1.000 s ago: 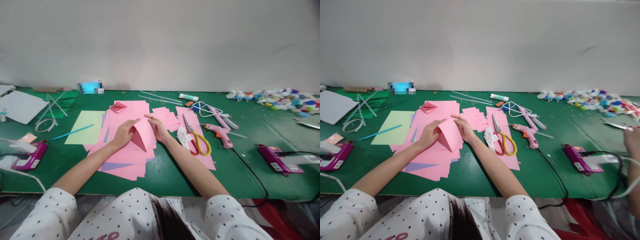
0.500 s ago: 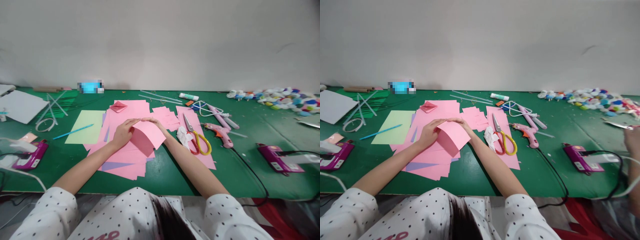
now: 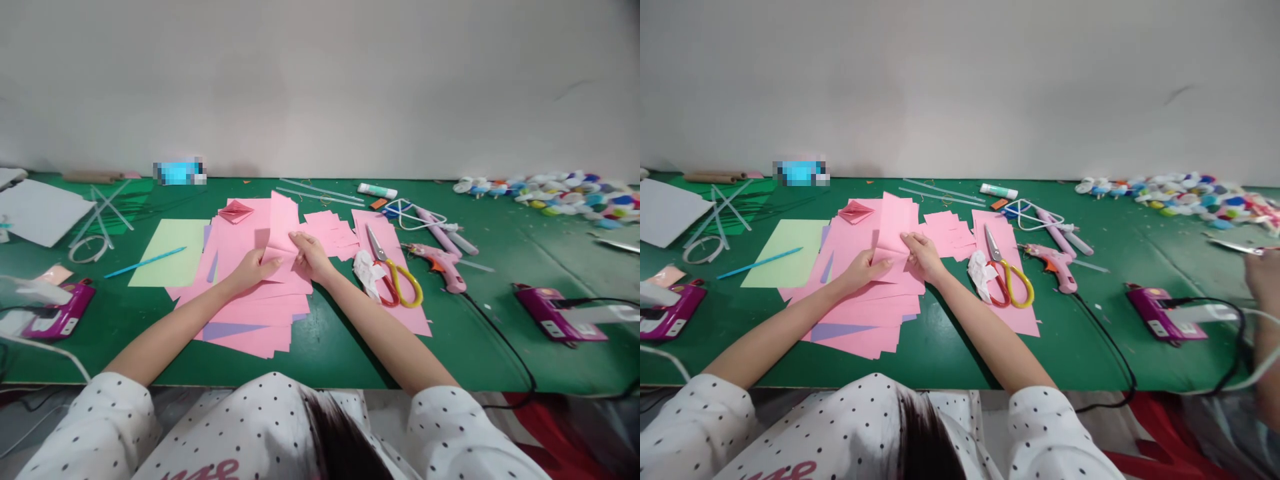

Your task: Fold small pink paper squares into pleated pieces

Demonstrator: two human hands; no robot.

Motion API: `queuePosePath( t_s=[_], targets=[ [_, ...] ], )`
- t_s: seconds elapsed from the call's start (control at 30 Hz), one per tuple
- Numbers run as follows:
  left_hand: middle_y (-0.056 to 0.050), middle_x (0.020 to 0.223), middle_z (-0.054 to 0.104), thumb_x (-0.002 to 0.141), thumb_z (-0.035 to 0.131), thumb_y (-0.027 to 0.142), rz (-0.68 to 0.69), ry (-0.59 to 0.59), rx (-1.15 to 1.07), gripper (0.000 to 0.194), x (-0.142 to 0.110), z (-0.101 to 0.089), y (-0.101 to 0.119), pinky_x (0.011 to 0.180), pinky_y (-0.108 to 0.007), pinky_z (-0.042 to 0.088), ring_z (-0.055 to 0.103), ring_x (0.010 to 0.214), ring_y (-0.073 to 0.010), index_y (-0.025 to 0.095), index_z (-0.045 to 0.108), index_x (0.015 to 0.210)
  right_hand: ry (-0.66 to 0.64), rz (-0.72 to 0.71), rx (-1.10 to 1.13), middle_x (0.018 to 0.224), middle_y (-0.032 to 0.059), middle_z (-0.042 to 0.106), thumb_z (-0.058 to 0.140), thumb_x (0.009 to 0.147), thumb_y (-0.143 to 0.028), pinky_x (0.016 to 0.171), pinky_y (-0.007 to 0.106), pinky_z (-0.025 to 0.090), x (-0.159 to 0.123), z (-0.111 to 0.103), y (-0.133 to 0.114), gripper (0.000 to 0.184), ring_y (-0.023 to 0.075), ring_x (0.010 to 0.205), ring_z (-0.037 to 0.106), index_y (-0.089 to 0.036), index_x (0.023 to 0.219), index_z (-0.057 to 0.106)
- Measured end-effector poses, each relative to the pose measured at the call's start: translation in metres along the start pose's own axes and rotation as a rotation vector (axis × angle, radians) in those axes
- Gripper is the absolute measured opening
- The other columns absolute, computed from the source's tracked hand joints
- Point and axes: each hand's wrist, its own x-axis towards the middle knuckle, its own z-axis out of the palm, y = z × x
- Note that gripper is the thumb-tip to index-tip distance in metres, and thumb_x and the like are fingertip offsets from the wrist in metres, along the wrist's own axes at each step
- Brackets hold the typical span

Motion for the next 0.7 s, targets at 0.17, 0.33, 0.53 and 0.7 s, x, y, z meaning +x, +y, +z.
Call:
queuePosePath(
  t_s=[0.17, 0.33, 0.53, 0.7],
  targets=[
    [-0.008, 0.092, 0.075, 0.084, 0.068, 0.050, -0.049, 0.026, -0.178, 0.042, 0.003, -0.001, 0.001, 0.084, -0.037, 0.055, 0.069, 0.087, -0.0232, 0.013, 0.073, 0.104, 0.068, -0.136, -0.065, 0.069, -0.0062, 0.054, 0.078, 0.070, -0.054, 0.046, 0.021, 0.040, -0.002, 0.003, 0.009, 0.045, 0.0075, 0.050, 0.046, -0.026, 0.101, 0.060],
    [-0.006, 0.078, 0.071, 0.084, 0.067, 0.055, -0.120, 0.150, -0.223, 0.043, 0.009, -0.005, -0.005, 0.072, -0.034, 0.054, 0.066, 0.074, -0.0204, 0.012, 0.072, 0.089, 0.124, -0.496, -0.440, 0.120, 0.0068, 0.056, 0.061, 0.089, -0.050, 0.072, 0.032, 0.056, -0.013, 0.004, 0.011, 0.044, 0.0162, 0.087, 0.060, -0.034, 0.129, 0.056],
    [-0.007, 0.088, 0.075, 0.086, 0.065, 0.052, -0.060, 0.104, -0.173, 0.044, 0.010, -0.005, -0.005, 0.078, -0.032, 0.052, 0.067, 0.085, -0.0216, 0.011, 0.074, 0.099, 0.094, -0.747, -0.848, 0.141, 0.0117, 0.046, 0.065, 0.089, -0.048, 0.116, 0.051, 0.037, -0.018, 0.005, 0.014, 0.037, 0.0291, 0.138, 0.040, -0.028, 0.120, 0.067],
    [-0.008, 0.093, 0.076, 0.087, 0.064, 0.048, -0.079, 0.111, -0.178, 0.041, 0.009, -0.006, -0.008, 0.078, -0.032, 0.052, 0.068, 0.087, -0.0225, 0.011, 0.074, 0.102, 0.045, -0.698, -0.836, 0.130, 0.0100, 0.061, 0.069, 0.086, -0.050, 0.114, 0.050, 0.038, -0.012, 0.003, 0.016, 0.035, 0.0271, 0.129, 0.050, -0.029, 0.113, 0.070]
  ],
)
